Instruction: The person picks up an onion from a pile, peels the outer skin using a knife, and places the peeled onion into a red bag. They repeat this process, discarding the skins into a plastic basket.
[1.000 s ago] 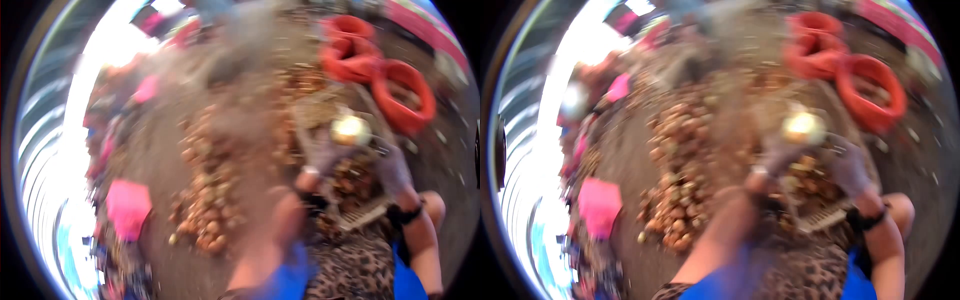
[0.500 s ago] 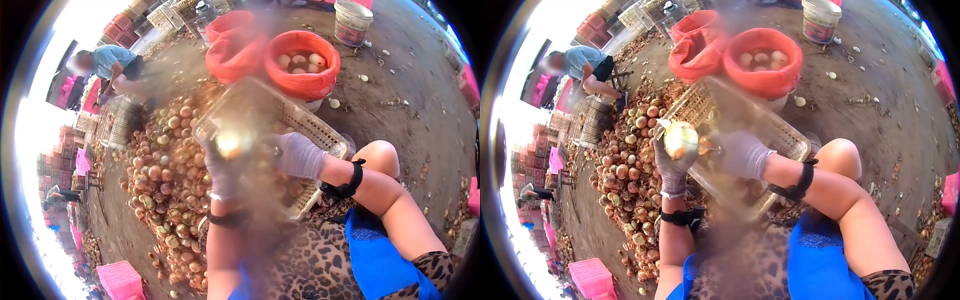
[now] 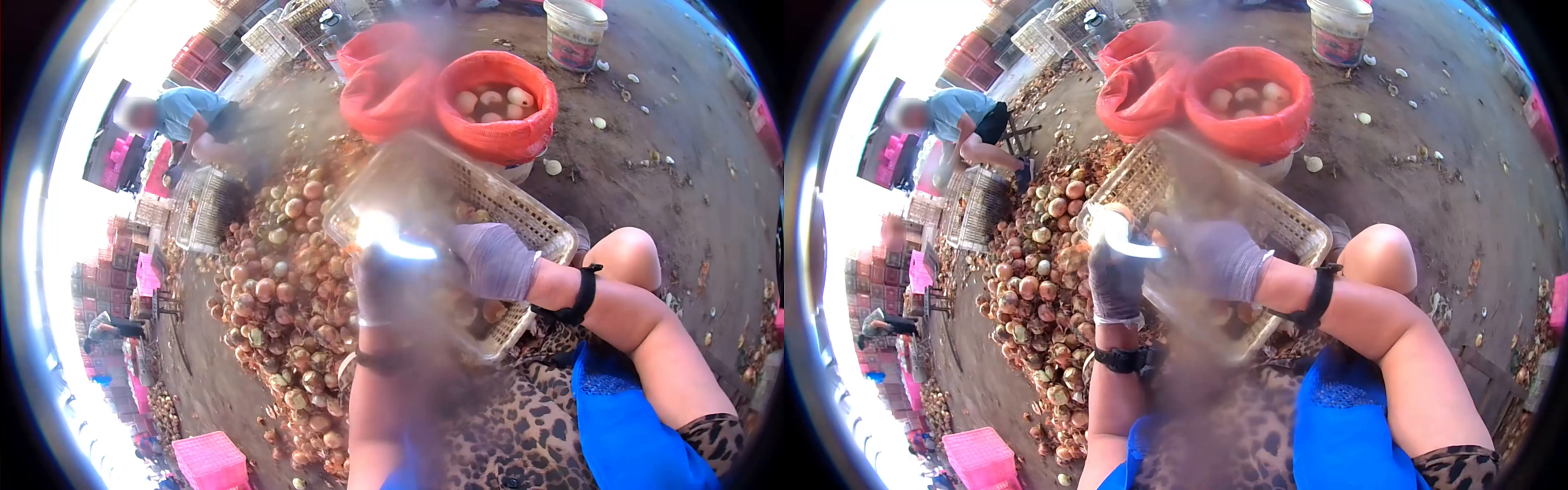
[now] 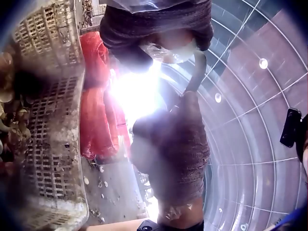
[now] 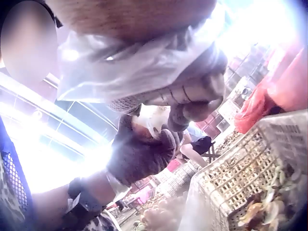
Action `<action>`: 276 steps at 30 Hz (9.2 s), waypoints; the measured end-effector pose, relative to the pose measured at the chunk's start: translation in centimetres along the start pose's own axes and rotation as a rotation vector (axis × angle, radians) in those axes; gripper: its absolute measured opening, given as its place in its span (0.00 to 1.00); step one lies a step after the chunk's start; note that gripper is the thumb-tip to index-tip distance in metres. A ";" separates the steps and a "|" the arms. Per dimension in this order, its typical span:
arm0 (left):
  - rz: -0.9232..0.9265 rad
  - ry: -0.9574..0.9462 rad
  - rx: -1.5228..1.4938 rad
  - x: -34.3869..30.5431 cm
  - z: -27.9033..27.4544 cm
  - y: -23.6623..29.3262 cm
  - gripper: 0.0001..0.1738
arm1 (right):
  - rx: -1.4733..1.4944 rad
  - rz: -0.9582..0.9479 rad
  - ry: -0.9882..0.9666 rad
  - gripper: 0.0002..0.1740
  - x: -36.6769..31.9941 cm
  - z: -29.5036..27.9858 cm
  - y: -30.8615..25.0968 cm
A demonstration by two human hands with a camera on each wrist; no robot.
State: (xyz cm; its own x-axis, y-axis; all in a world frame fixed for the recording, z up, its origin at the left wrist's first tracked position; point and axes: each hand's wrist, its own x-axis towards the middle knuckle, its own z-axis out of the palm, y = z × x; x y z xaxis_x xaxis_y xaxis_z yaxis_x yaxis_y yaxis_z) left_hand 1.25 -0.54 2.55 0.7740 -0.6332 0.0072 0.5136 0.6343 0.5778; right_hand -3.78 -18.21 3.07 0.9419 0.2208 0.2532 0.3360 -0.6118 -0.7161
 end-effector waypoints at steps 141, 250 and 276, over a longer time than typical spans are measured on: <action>0.161 0.370 0.644 -1.6 -2.0 -2.1 0.28 | 0.865 0.404 -0.203 0.31 0.6 -2.5 2.2; -0.088 0.152 0.397 -0.7 -3.8 -1.1 0.37 | 1.076 0.549 0.105 0.08 1.8 1.8 4.3; 0.290 0.523 0.806 -1.9 -3.7 0.3 0.36 | 0.020 0.229 -0.228 0.15 -0.1 2.4 1.0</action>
State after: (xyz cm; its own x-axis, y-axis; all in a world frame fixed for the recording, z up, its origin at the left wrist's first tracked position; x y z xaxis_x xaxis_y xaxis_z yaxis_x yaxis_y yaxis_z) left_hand 1.32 2.56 -0.30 0.9945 -0.1040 -0.0122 0.0248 0.1209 0.9924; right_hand -3.57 -16.99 0.73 0.9673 0.2447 -0.0665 0.1130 -0.6510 -0.7506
